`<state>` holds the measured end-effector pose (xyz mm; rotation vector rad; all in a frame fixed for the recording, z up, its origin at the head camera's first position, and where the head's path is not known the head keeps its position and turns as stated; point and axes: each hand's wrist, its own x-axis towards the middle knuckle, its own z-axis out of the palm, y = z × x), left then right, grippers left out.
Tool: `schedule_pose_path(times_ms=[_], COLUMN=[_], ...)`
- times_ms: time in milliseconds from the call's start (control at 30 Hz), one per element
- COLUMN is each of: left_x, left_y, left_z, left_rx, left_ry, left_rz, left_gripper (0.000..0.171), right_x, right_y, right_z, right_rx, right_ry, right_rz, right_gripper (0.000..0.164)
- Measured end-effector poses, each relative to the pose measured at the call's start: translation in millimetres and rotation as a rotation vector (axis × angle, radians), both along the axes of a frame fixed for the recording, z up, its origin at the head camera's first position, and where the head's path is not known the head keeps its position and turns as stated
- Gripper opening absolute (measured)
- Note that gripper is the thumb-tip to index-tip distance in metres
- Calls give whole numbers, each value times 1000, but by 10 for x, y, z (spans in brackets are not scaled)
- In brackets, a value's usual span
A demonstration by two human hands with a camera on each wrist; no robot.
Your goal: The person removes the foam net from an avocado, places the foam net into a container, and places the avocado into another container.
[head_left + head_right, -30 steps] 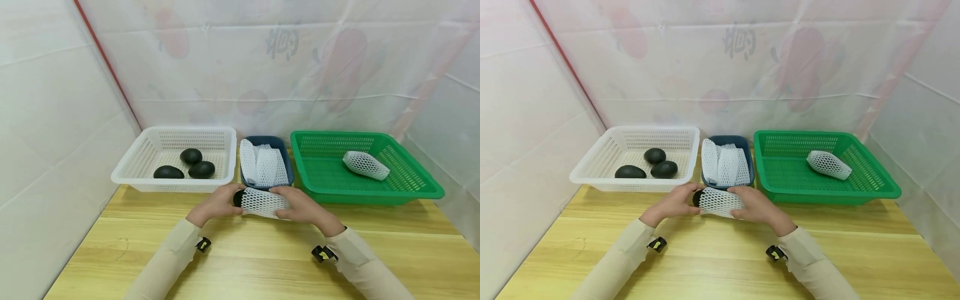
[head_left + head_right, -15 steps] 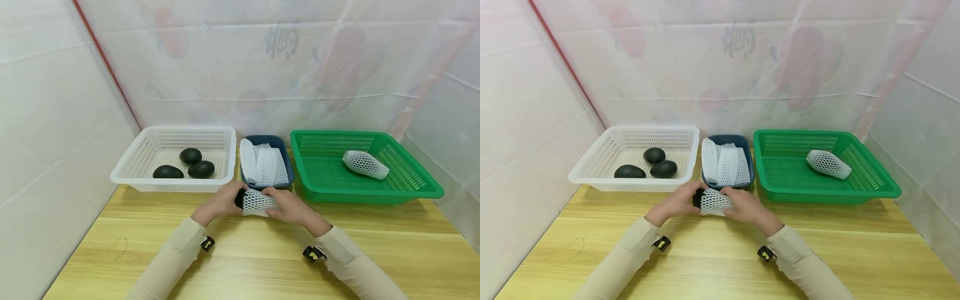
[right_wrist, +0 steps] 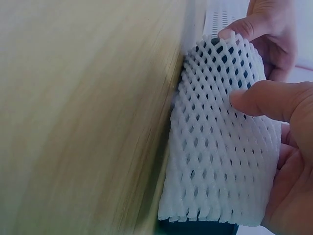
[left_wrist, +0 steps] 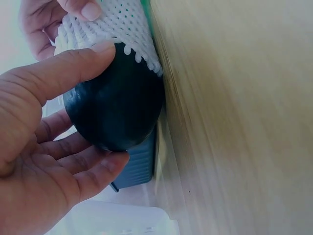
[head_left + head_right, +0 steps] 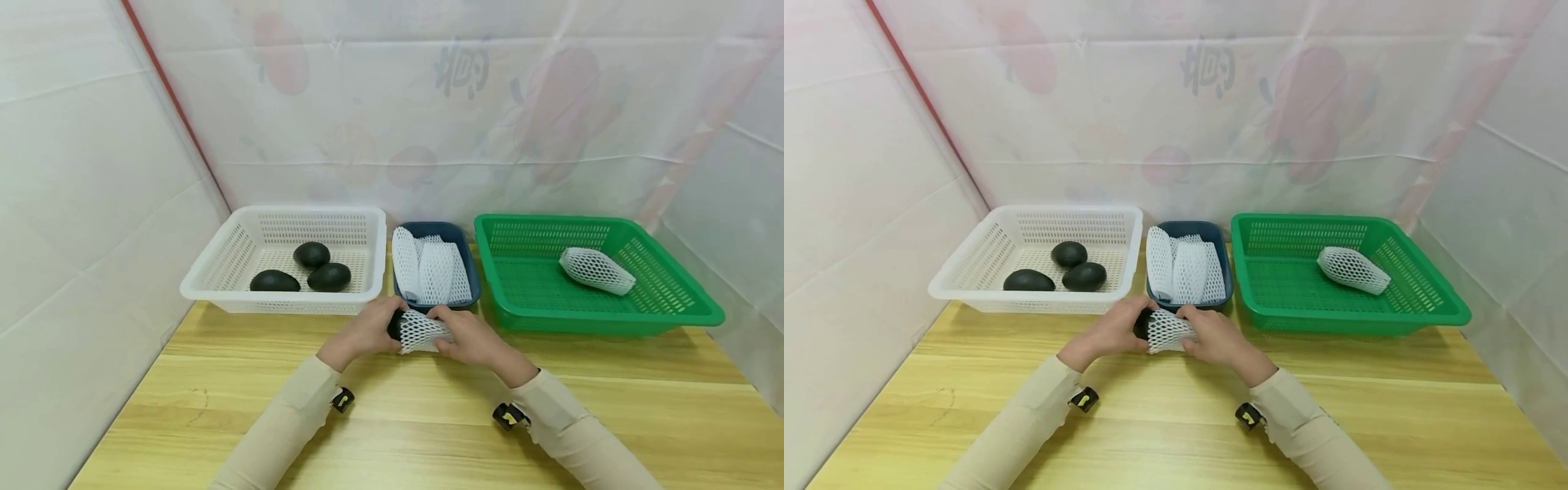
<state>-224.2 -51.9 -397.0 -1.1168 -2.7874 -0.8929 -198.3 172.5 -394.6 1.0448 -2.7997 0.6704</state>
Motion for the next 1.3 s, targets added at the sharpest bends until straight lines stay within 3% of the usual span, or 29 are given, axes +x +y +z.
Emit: schedule_pose_path(times_ms=[533, 667, 1033, 1300], left_x=[55, 88, 172, 194], left_y=[-66, -116, -338, -388], left_z=[40, 76, 109, 101], left_rx=[19, 17, 35, 20], left_ry=[8, -20, -58, -44], left_rz=[-33, -38, -5, 10], left_gripper=[56, 56, 51, 52], right_x=[27, 60, 151, 167], right_y=[31, 49, 258, 325], right_z=[16, 67, 142, 143], right_rx=[-14, -4, 1, -14], right_ry=[24, 15, 9, 15], right_rz=[-20, -48, -111, -98], right_gripper=[30, 27, 23, 22])
